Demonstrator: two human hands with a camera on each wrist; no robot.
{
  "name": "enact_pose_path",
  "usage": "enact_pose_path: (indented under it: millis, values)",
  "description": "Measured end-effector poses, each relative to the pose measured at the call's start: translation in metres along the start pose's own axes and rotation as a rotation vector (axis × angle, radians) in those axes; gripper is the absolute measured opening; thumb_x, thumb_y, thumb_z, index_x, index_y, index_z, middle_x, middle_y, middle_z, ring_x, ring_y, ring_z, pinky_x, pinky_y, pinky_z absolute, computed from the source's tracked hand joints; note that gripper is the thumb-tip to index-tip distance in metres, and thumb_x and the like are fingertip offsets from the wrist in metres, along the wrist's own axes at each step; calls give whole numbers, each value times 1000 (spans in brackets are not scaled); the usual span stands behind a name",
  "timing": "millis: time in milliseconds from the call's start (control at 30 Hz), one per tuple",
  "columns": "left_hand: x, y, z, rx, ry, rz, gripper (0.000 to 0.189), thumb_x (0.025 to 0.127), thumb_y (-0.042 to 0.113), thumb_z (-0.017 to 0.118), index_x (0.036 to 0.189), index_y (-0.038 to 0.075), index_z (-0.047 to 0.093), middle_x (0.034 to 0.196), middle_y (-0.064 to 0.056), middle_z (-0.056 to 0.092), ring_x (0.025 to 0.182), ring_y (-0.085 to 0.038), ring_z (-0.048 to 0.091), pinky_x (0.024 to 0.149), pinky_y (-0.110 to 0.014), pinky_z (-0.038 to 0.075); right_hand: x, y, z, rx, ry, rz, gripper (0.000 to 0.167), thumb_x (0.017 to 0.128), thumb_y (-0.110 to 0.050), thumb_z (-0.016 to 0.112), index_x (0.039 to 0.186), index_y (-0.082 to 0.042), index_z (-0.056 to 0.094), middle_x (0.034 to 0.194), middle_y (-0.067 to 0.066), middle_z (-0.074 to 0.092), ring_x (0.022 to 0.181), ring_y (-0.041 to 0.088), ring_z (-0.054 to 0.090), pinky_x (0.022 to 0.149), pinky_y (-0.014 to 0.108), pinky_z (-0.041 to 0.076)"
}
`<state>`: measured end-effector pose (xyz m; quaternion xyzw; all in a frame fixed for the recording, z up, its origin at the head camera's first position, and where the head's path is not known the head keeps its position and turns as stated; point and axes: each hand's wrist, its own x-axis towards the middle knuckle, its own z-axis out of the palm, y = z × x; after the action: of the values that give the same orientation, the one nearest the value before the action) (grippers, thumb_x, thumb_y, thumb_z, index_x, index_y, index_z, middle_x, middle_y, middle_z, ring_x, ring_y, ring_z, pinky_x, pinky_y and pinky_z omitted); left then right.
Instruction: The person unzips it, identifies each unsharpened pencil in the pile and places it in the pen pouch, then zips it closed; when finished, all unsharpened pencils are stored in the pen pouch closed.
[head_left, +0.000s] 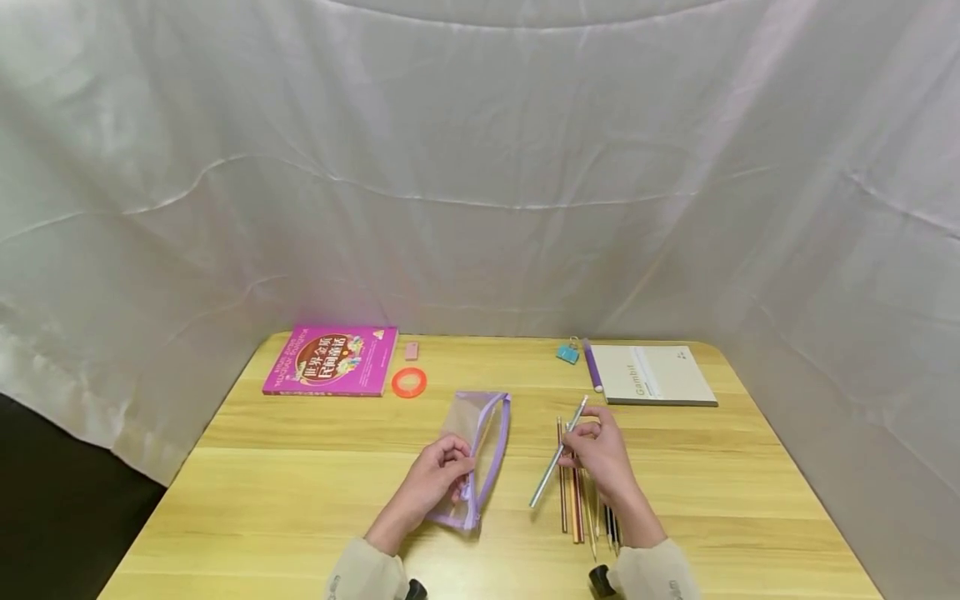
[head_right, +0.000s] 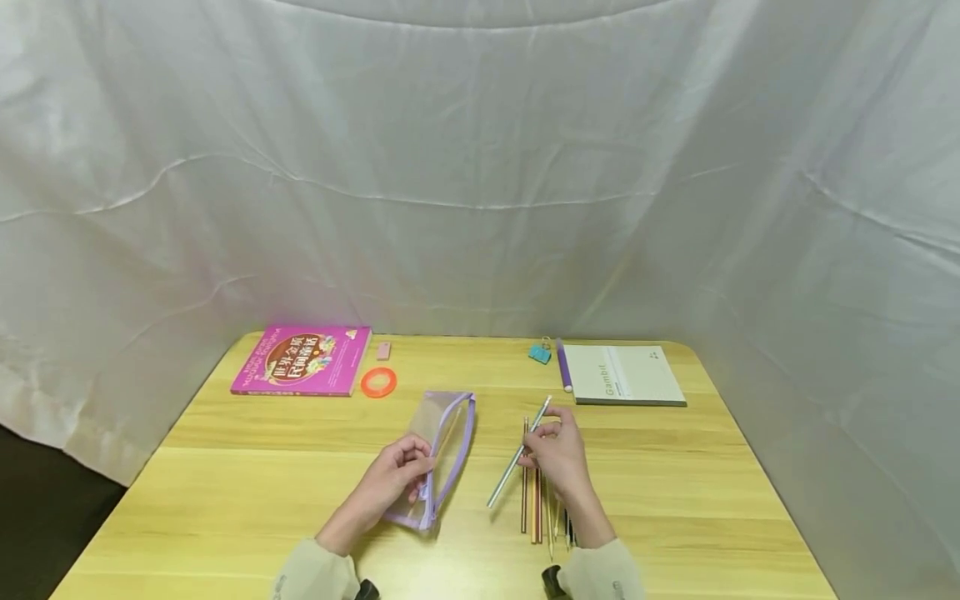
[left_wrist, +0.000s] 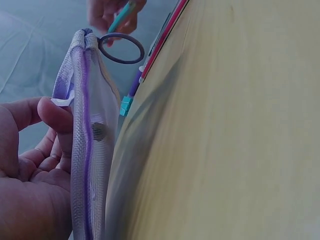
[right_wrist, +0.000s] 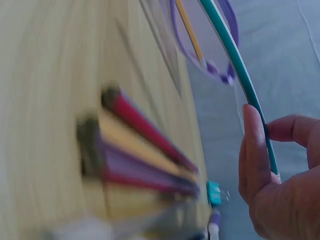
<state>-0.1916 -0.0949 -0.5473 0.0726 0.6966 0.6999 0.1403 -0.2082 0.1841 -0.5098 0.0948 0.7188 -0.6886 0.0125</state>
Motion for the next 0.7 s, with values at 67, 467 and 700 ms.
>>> enact_pose_path:
  millis: [67,467,700]
  values:
    - [-1,1,2,0,-7,-5,18,96,8,68,105,-4,58,81,1,58,60,-8,53,48,-17,47,-1,1,10,11,2,-5,58,88,14,59,140,3,34,91,10,55,69,18,65,65,35,66]
    - [-1,5,8,-1,-20,-6,20,97,11,68,105,-5,58,81,0,58,61,-9,53,49,-18,48,-3,-3,50,62,-24,-47,57,83,18,58,134,3,36,91,9,52,71,18,65,67,36,66]
    - [2,4,7,18,-19,-4,20,96,10,69,104,-5,57,81,-1,59,60,-9,52,48,-17,47,-2,-2,60,49,-11,-58,56,84,17,58,134,3,37,90,7,52,71,18,65,66,36,66]
